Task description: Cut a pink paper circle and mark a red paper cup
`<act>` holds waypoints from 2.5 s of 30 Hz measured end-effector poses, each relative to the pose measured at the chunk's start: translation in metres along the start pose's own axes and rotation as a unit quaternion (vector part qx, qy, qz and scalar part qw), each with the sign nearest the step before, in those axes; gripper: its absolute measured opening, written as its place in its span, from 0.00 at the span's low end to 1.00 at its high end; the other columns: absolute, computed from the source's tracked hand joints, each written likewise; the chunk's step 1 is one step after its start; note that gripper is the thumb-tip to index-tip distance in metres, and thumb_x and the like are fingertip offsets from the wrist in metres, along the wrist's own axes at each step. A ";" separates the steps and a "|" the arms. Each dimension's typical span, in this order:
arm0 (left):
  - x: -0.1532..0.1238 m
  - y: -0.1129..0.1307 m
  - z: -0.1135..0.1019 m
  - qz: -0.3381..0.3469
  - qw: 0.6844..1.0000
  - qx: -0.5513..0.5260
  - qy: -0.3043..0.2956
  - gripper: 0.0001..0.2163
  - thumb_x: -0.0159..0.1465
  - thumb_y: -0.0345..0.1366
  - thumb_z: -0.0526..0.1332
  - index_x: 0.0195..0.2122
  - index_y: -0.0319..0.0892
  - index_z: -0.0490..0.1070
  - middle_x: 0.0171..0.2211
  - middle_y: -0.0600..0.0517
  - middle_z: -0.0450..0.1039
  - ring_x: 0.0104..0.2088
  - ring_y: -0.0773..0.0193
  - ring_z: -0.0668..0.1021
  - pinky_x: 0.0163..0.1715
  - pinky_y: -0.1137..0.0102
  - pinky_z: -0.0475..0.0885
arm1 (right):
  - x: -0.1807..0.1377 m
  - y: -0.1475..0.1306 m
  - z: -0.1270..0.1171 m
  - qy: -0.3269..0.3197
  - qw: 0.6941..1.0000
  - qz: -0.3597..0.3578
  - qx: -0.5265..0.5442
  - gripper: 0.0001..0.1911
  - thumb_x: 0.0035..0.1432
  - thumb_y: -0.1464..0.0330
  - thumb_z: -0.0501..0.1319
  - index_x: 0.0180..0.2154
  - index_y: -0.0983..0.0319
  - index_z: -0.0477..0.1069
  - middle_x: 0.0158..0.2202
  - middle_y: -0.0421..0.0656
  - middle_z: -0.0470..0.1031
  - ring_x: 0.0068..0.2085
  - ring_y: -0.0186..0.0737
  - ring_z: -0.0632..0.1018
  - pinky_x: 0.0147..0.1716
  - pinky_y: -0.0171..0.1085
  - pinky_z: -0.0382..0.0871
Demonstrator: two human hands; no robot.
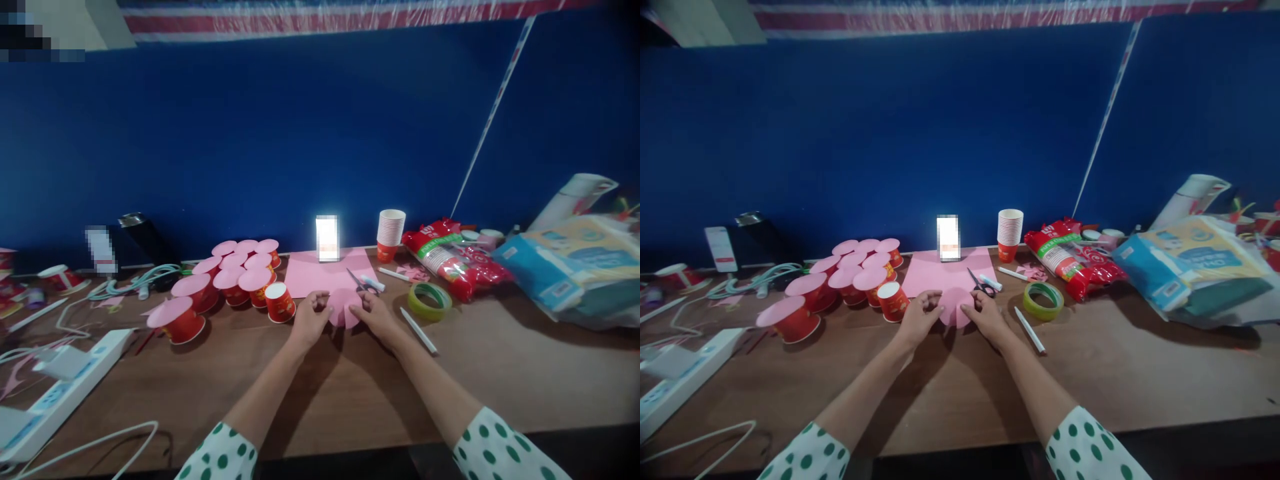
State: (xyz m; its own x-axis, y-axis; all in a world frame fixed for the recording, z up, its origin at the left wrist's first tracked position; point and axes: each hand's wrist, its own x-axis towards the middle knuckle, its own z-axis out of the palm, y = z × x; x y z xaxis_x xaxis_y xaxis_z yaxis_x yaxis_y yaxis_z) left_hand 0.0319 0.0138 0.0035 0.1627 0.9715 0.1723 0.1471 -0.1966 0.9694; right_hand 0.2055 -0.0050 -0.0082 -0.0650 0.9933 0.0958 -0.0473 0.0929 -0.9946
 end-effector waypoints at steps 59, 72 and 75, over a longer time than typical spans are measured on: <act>-0.009 -0.009 0.009 -0.181 0.942 -0.281 -0.018 0.18 0.43 0.37 0.71 0.34 0.34 0.72 0.29 0.48 0.75 0.27 0.68 0.75 0.28 0.73 0.72 | -0.001 -0.006 0.007 -0.007 0.993 0.111 0.035 0.19 0.41 0.59 0.67 0.33 0.61 0.66 0.17 0.33 0.66 0.18 0.27 0.66 0.16 0.27 0.58; -0.008 -0.008 0.012 -0.204 0.936 -0.286 0.013 0.17 0.43 0.38 0.71 0.30 0.36 0.71 0.26 0.51 0.73 0.25 0.71 0.74 0.26 0.74 0.73 | 0.002 -0.003 0.012 0.037 0.994 0.091 0.042 0.20 0.40 0.57 0.67 0.25 0.61 0.60 0.15 0.31 0.62 0.15 0.25 0.61 0.13 0.26 0.49; -0.008 -0.006 0.012 -0.209 0.936 -0.284 0.017 0.16 0.44 0.38 0.71 0.30 0.36 0.70 0.25 0.51 0.73 0.25 0.71 0.73 0.26 0.74 0.73 | 0.003 -0.003 0.013 0.041 0.994 0.094 0.046 0.20 0.39 0.56 0.67 0.25 0.61 0.60 0.15 0.31 0.61 0.15 0.25 0.60 0.13 0.26 0.49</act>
State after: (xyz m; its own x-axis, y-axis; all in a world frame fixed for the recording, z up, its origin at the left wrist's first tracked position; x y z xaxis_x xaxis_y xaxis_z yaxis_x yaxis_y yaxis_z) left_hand 0.0413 0.0061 -0.0060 0.1748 0.9532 -0.2466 -0.3533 0.2945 0.8879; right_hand 0.1929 -0.0035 -0.0046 -0.0001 0.9951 -0.0985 -0.1338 -0.0976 -0.9862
